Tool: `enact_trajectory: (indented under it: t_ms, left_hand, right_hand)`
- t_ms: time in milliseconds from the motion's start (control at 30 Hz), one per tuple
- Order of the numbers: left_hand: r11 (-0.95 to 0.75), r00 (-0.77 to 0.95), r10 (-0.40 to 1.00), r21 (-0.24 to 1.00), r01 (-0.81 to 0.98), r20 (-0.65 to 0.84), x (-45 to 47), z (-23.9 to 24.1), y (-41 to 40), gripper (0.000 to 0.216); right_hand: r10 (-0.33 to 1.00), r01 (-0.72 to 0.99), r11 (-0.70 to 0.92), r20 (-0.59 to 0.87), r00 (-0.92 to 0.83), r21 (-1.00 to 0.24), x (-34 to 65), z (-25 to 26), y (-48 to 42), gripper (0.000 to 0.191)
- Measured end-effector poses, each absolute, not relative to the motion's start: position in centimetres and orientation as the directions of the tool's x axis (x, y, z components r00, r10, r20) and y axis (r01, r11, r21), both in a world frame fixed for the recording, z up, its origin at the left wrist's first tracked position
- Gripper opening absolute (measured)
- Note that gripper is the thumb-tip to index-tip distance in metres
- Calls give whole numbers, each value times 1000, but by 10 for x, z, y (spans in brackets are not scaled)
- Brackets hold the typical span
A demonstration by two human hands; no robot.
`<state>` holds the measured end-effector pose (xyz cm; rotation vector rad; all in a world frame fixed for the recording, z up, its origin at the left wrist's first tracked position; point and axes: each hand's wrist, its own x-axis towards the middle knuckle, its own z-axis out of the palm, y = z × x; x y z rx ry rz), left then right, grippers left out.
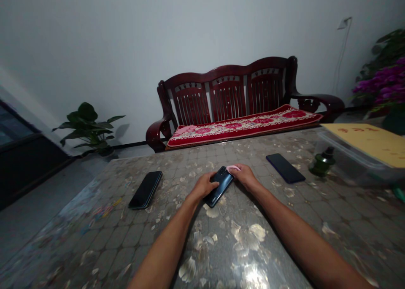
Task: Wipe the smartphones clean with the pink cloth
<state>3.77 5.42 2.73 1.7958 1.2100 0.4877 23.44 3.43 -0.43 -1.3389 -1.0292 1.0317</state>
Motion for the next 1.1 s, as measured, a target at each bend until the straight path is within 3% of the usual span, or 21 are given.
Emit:
enact_trajectory:
  t_ms: [267, 433, 567, 767, 1100]
  left_hand:
    - [-306, 391, 917, 488, 818, -80, 54, 29, 24, 103]
    - [-270, 335, 936, 395, 878, -106, 64, 33, 16, 82]
    - [-249, 294, 953, 360, 899, -75, 67, 36, 15, 68]
    - [-263, 266, 963, 402, 877, 52, 67, 31, 14, 64]
    - [-272, 269, 961, 431, 861, 69, 64, 27, 18, 58]
  right_hand:
    - [952, 133, -51, -8, 304, -990, 240, -8, 37, 27]
    - [944, 150, -36, 15, 328, -988, 244, -5, 35, 23]
    - [949, 119, -46, -6, 316, -992, 242, -3, 37, 22]
    - [956, 31, -25, -14, 294, -999, 238, -2, 37, 26]
    - [960, -88, -39, -62, 273, -995, 235, -3, 36, 24]
